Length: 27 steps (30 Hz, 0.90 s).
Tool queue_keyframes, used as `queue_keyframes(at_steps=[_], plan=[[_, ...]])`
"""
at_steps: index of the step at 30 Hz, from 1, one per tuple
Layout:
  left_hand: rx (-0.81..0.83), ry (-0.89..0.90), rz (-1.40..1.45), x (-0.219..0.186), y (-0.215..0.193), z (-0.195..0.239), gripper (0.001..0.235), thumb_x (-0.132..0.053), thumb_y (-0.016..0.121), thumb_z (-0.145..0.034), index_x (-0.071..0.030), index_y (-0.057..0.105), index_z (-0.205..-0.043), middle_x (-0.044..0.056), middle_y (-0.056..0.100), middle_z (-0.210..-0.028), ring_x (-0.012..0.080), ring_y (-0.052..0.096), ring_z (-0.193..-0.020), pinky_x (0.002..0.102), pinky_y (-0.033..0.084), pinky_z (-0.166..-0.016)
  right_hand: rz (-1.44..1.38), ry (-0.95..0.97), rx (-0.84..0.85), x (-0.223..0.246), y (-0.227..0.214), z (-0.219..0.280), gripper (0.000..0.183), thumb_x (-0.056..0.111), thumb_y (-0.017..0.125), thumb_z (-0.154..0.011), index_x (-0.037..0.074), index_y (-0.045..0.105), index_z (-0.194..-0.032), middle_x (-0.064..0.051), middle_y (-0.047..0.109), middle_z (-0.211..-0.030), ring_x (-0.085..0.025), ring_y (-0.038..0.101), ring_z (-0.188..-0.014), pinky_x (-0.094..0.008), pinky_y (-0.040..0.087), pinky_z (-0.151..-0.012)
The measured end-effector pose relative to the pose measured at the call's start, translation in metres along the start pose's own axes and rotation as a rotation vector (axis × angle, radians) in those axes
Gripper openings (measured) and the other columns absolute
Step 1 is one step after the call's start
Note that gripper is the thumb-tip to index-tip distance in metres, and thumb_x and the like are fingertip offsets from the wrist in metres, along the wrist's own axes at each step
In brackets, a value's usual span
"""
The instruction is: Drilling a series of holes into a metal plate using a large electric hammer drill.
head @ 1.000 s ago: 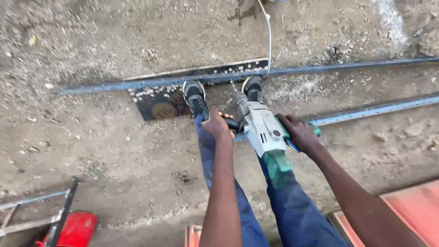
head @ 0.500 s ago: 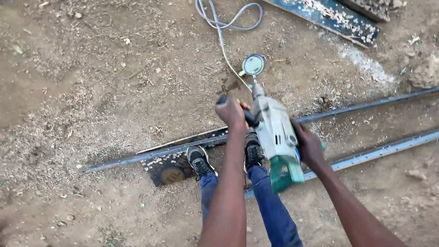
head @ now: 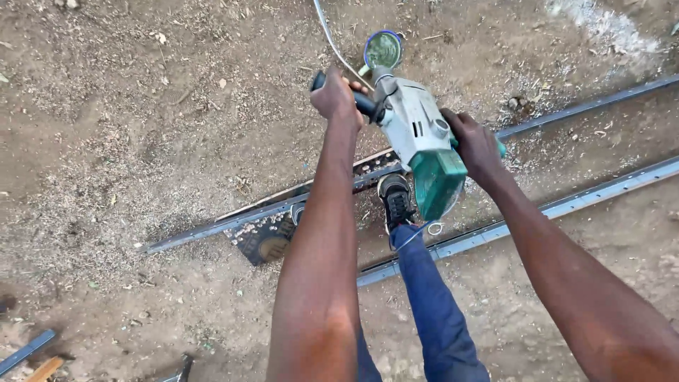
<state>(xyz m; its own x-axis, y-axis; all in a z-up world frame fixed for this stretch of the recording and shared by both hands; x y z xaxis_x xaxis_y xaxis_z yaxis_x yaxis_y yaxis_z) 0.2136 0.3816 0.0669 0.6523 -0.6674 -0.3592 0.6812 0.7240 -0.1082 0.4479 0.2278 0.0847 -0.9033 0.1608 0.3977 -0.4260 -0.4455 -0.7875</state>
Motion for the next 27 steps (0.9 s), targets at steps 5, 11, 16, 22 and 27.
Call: queue_keyframes(at_steps=[5,11,16,22,27], plan=[[0.059,-0.012,0.013,0.006,-0.013,0.043,0.014,0.003,0.059,-0.090,-0.003,0.050,-0.080,0.010,0.051,-0.058,0.0173,0.049,-0.038,0.033,0.045,-0.033,-0.058,-0.026,-0.084,0.022,-0.018,0.049,0.067,-0.003,0.065,-0.089,0.008,0.051,-0.154,-0.023,0.065,-0.120,-0.040,0.064,-0.080,-0.049,0.051,-0.059],[0.215,0.050,0.043,0.019,-0.109,0.106,0.026,-0.017,0.068,-0.093,-0.005,0.050,-0.107,-0.002,0.050,-0.066,0.0119,0.057,-0.048,0.032,0.055,-0.048,-0.004,-0.075,-0.123,0.057,-0.036,0.128,0.076,-0.010,0.061,-0.083,0.012,0.052,-0.155,-0.028,0.064,-0.110,-0.056,0.067,-0.086,-0.063,0.055,-0.068],[-0.050,-0.059,0.239,0.062,-0.254,0.140,0.021,-0.018,0.067,-0.094,-0.010,0.049,-0.087,-0.001,0.045,-0.063,0.0132,0.055,-0.050,0.033,0.057,-0.055,0.039,-0.193,0.085,0.051,0.010,0.191,0.083,-0.005,0.066,-0.070,0.019,0.054,-0.149,-0.018,0.066,-0.110,-0.046,0.072,-0.087,-0.055,0.059,-0.071],[-0.337,-0.207,0.356,0.115,-0.380,0.118,0.029,-0.023,0.069,-0.095,-0.015,0.051,-0.074,-0.003,0.046,-0.058,0.0179,0.054,-0.048,0.040,0.055,-0.058,-0.075,-0.288,0.549,0.072,0.065,0.239,0.089,-0.007,0.061,-0.070,0.019,0.041,-0.153,-0.026,0.068,-0.116,-0.053,0.071,-0.099,-0.063,0.057,-0.085],[-0.342,-0.266,0.327,0.136,-0.416,0.050,0.029,-0.023,0.074,-0.092,-0.013,0.051,-0.080,-0.001,0.048,-0.060,0.0186,0.056,-0.051,0.041,0.057,-0.058,0.012,-0.195,0.652,0.099,0.103,0.243,0.082,-0.005,0.066,-0.071,0.022,0.049,-0.147,-0.021,0.066,-0.127,-0.049,0.072,-0.102,-0.058,0.061,-0.085]])
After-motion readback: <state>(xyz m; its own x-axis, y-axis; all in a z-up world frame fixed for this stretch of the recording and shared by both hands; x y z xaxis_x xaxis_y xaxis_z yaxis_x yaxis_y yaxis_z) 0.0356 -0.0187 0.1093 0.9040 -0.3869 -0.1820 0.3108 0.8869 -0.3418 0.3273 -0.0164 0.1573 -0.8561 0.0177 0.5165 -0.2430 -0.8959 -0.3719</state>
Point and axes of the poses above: each hand's wrist, its own z-axis away from the middle knuckle, its own y-axis out of the palm, x = y × z, the point moved 4 cm from there along -z, towards the middle knuckle
